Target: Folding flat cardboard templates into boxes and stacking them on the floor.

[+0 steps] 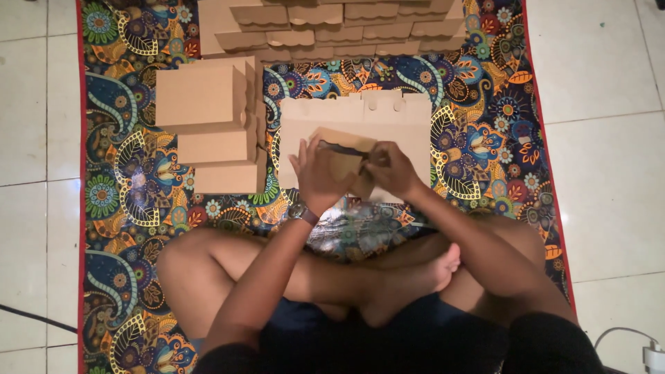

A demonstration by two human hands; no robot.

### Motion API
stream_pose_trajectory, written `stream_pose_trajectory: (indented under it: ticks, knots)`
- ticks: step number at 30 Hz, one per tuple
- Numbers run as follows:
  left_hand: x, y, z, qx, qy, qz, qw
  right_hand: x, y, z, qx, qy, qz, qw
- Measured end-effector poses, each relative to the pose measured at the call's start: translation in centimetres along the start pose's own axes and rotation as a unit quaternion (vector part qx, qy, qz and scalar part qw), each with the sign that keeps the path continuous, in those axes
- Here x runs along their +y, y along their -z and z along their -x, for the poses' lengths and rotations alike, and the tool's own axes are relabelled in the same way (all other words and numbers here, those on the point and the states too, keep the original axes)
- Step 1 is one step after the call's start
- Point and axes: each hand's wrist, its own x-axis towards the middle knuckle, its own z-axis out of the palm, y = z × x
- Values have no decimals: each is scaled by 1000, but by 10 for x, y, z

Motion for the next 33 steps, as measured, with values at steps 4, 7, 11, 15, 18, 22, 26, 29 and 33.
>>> stream_pose_trajectory:
  ticks: [4,7,11,15,18,22,26,29,33]
  knots:
    - [2,6,0,-31,16,16,999,18,6,-5,1,11,13,1000]
    - [3,6,-2,-34,31,-4,999,17,9,-4,-6,37,24,999]
    - [6,15,-2,-62,57,22,996,16,10,0,-41,22,8,999]
    - [0,-6,-4,-4,34,56,998,22,3,-1,-52,11,53,997]
    - [-6,-23,-7,89,-4,72,993,17,2,-3,-185,47,40,981]
    - [-33,-33,-18,175,-104,54,978,-20,12,6,-69,-13,46,996]
    - [-25,16,-22,164,-72,336,925,32,11,-4,10,134,-154,979]
    - [-50,27,-31,-65,-19,384,921,30,21,-2,-37,162,-210,964]
    - [-46,26,-30,-118,-92,373,916,25,14,1,-47,195,-194,960]
